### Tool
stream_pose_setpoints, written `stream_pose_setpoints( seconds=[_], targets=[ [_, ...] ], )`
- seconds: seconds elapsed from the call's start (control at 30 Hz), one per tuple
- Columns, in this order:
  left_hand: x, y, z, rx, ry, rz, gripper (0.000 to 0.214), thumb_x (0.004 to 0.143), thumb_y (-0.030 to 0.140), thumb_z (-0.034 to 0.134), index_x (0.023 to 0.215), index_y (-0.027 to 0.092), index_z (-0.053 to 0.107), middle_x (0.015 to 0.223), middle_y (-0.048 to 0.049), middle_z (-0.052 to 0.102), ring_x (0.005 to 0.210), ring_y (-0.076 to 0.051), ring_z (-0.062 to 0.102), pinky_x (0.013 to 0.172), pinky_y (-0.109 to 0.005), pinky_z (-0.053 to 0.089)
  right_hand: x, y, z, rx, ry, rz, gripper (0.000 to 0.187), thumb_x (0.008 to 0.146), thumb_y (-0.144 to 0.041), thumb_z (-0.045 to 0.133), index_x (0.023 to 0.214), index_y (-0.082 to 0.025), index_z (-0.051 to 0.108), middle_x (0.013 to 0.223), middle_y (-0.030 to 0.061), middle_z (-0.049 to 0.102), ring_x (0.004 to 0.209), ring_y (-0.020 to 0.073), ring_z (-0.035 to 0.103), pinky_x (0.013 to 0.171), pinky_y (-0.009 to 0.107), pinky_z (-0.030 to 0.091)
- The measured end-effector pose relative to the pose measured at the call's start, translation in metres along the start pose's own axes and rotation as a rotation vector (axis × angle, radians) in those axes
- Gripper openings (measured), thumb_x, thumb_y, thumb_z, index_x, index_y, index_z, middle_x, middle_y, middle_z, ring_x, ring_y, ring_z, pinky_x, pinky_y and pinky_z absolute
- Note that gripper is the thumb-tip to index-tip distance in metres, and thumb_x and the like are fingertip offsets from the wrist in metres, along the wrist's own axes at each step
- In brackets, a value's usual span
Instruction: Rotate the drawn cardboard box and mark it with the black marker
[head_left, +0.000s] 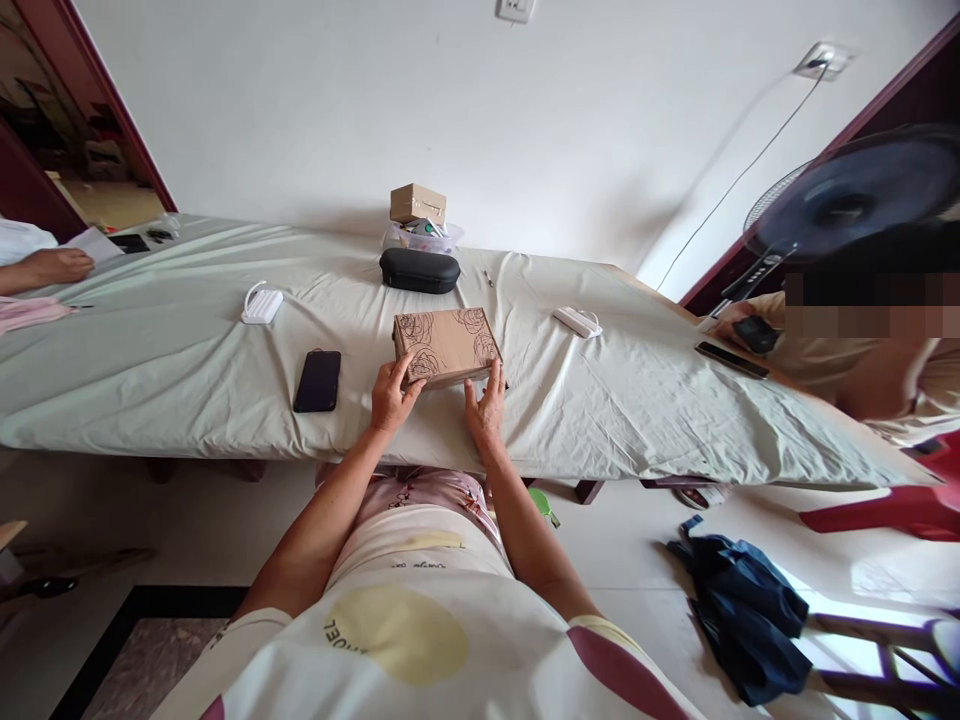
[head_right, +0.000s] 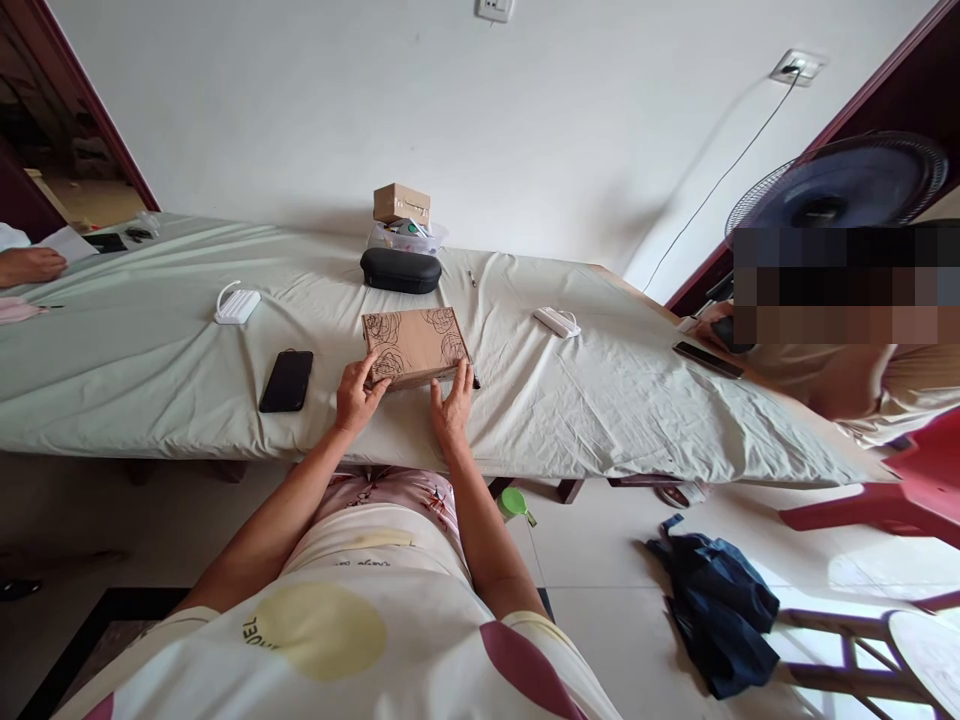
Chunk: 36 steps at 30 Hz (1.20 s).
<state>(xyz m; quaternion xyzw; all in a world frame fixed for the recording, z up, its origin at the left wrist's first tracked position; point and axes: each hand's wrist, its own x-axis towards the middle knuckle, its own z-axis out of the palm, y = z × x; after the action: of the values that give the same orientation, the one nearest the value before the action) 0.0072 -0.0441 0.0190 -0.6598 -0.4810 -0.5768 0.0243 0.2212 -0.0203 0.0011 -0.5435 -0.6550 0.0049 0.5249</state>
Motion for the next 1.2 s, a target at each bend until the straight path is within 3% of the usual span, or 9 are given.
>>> stream_pose_setpoints(
  seconds=[0.13,0.27,0.4,0.53,0.7,0.87,1.07,1.13,1.2],
  targets=[
    [-0.003,0.006,0.004,-0.037,-0.118,0.100,0.054,0.102,0.048,0.055,0.150,0.021,0.050,0.117,-0.0127,0.066,0.107,-0.023,0.066,0.097,-0.037,0.058,-0.002,-0.009,-0.004,-0.037,0.023,0.058,0.073,0.103,-0.061,0.040,0.164,-0.022,0.030,0.171,0.0191,0.026,0.159,0.0335,0.027,0.123,0.060,0.035],
    [-0.008,0.011,0.015,-0.086,-0.233,0.153,0.063,0.103,0.043,0.053,0.158,0.017,0.037,0.128,-0.0173,0.065,0.116,-0.027,0.066,0.102,-0.042,0.057,-0.004,-0.019,-0.005,0.007,-0.043,-0.079,0.069,0.100,-0.065,0.047,0.155,-0.024,0.047,0.168,0.0179,0.032,0.157,0.0339,0.032,0.122,0.060,0.036],
    [-0.010,0.012,0.021,-0.089,-0.305,0.127,0.067,0.101,0.033,0.053,0.161,0.017,0.030,0.132,-0.0187,0.065,0.116,-0.028,0.068,0.100,-0.042,0.058,-0.004,-0.024,-0.004,0.053,-0.083,-0.168,0.058,0.100,-0.056,0.053,0.149,-0.025,0.053,0.163,0.0169,0.038,0.153,0.0321,0.039,0.122,0.057,0.039],
    [-0.010,0.011,0.017,-0.065,-0.348,0.151,0.065,0.099,0.026,0.052,0.161,0.019,0.034,0.121,-0.0149,0.070,0.106,-0.025,0.071,0.097,-0.039,0.059,-0.002,-0.024,-0.006,0.085,-0.032,-0.139,0.048,0.102,-0.052,0.050,0.141,-0.024,0.058,0.158,0.0163,0.044,0.147,0.0293,0.047,0.120,0.055,0.042],
    [-0.011,0.013,0.012,0.042,-0.360,0.211,0.055,0.101,0.028,0.047,0.156,0.020,0.046,0.108,-0.0125,0.071,0.098,-0.024,0.071,0.090,-0.035,0.059,-0.001,-0.024,-0.011,0.133,-0.048,-0.138,0.059,0.095,-0.061,0.062,0.140,-0.023,0.055,0.157,0.0178,0.046,0.150,0.0309,0.041,0.116,0.054,0.046],
    [-0.010,0.014,0.010,0.090,-0.222,0.253,0.044,0.103,0.029,0.043,0.142,0.018,0.061,0.101,-0.0126,0.072,0.093,-0.023,0.070,0.091,-0.037,0.057,-0.003,-0.024,-0.008,0.243,-0.113,-0.093,0.061,0.097,-0.061,0.058,0.146,-0.024,0.053,0.159,0.0167,0.047,0.144,0.0288,0.050,0.107,0.048,0.054],
    [-0.005,0.001,-0.004,0.158,0.233,-0.055,0.048,0.105,0.044,0.040,0.135,0.015,0.063,0.108,-0.0168,0.069,0.105,-0.027,0.067,0.101,-0.044,0.051,-0.003,-0.026,-0.008,0.345,-0.160,-0.028,0.057,0.102,-0.056,0.048,0.149,-0.026,0.055,0.143,0.0116,0.065,0.117,0.0244,0.069,0.097,0.041,0.060],
    [-0.002,-0.002,-0.007,0.133,0.260,-0.088,0.053,0.106,0.049,0.037,0.139,0.015,0.059,0.121,-0.0191,0.065,0.118,-0.029,0.063,0.106,-0.045,0.049,-0.002,-0.027,-0.010,0.353,-0.151,-0.014,0.057,0.102,-0.056,0.046,0.149,-0.025,0.057,0.140,0.0105,0.068,0.114,0.0236,0.071,0.100,0.040,0.059],
    [-0.001,-0.002,-0.008,0.067,0.170,-0.061,0.055,0.106,0.052,0.035,0.143,0.017,0.056,0.132,-0.0189,0.062,0.128,-0.028,0.059,0.111,-0.044,0.048,-0.001,-0.028,-0.011,0.356,-0.122,0.003,0.058,0.102,-0.056,0.045,0.148,-0.024,0.058,0.140,0.0113,0.068,0.115,0.0241,0.070,0.102,0.041,0.057]
  ],
)
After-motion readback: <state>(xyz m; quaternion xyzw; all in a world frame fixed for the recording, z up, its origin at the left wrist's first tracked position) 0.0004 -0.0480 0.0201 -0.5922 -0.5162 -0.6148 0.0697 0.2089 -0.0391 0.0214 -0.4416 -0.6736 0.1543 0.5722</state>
